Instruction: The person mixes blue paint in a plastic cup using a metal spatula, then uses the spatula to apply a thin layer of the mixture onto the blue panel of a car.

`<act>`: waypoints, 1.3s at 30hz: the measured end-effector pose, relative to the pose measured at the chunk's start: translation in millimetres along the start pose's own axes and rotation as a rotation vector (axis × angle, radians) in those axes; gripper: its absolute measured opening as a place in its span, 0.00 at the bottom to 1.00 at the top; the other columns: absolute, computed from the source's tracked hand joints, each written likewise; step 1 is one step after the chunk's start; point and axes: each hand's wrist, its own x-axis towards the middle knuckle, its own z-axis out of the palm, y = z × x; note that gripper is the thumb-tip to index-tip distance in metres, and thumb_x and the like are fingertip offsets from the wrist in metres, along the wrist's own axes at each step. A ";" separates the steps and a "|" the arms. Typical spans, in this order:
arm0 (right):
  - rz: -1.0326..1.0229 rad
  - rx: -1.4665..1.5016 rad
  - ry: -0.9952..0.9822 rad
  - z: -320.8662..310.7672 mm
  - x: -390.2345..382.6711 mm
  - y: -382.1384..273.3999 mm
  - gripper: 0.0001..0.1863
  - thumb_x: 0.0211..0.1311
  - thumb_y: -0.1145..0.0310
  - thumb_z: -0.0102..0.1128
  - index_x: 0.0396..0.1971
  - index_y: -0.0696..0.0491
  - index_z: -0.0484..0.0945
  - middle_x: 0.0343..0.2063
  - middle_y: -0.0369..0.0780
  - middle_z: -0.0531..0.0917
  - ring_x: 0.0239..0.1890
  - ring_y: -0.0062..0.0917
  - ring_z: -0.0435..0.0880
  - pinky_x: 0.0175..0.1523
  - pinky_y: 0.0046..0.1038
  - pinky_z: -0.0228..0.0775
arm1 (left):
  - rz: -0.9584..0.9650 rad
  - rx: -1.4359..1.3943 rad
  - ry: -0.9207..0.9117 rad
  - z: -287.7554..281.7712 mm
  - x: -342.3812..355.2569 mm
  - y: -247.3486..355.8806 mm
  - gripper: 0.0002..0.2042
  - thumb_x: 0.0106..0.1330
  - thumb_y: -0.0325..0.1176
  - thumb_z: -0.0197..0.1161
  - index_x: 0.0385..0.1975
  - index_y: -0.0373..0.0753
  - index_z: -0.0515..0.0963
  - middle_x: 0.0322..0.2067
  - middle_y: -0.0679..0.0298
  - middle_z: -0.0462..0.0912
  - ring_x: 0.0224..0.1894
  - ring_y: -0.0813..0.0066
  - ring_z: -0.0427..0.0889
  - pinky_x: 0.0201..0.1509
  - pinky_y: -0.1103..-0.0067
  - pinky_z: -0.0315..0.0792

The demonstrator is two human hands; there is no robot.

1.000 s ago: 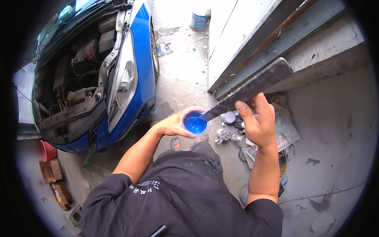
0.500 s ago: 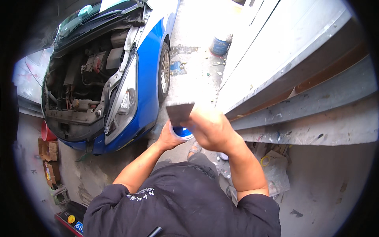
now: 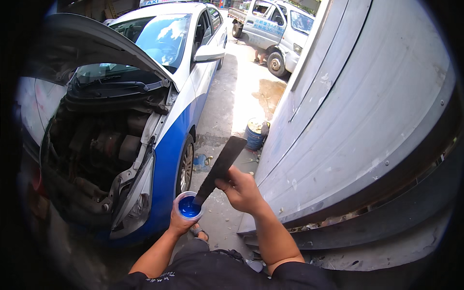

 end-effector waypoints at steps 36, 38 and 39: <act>-0.333 -0.106 -0.660 -0.2 346.9 206.9 0.09 0.63 0.80 0.56 0.43 0.63 0.74 0.30 0.41 0.82 0.33 0.21 0.80 0.38 0.23 0.73 | -0.105 0.016 0.208 13.3 316.2 -108.5 0.37 0.44 0.33 0.78 0.57 0.38 0.67 0.52 0.55 0.76 0.55 0.61 0.76 0.60 0.71 0.69; -0.073 0.157 -0.684 -17.8 363.9 222.3 0.10 0.65 0.79 0.54 0.45 0.61 0.72 0.33 0.41 0.82 0.35 0.23 0.81 0.41 0.24 0.75 | -0.062 0.007 0.332 18.7 317.2 -119.5 0.37 0.44 0.33 0.78 0.57 0.38 0.66 0.52 0.55 0.76 0.56 0.59 0.75 0.60 0.69 0.68; -0.092 0.284 -0.600 -17.1 380.8 236.6 0.11 0.67 0.75 0.54 0.47 0.61 0.71 0.36 0.42 0.82 0.37 0.24 0.82 0.44 0.26 0.76 | -0.035 0.006 0.385 20.9 318.2 -122.8 0.38 0.44 0.33 0.78 0.57 0.38 0.66 0.52 0.55 0.75 0.56 0.58 0.75 0.60 0.69 0.68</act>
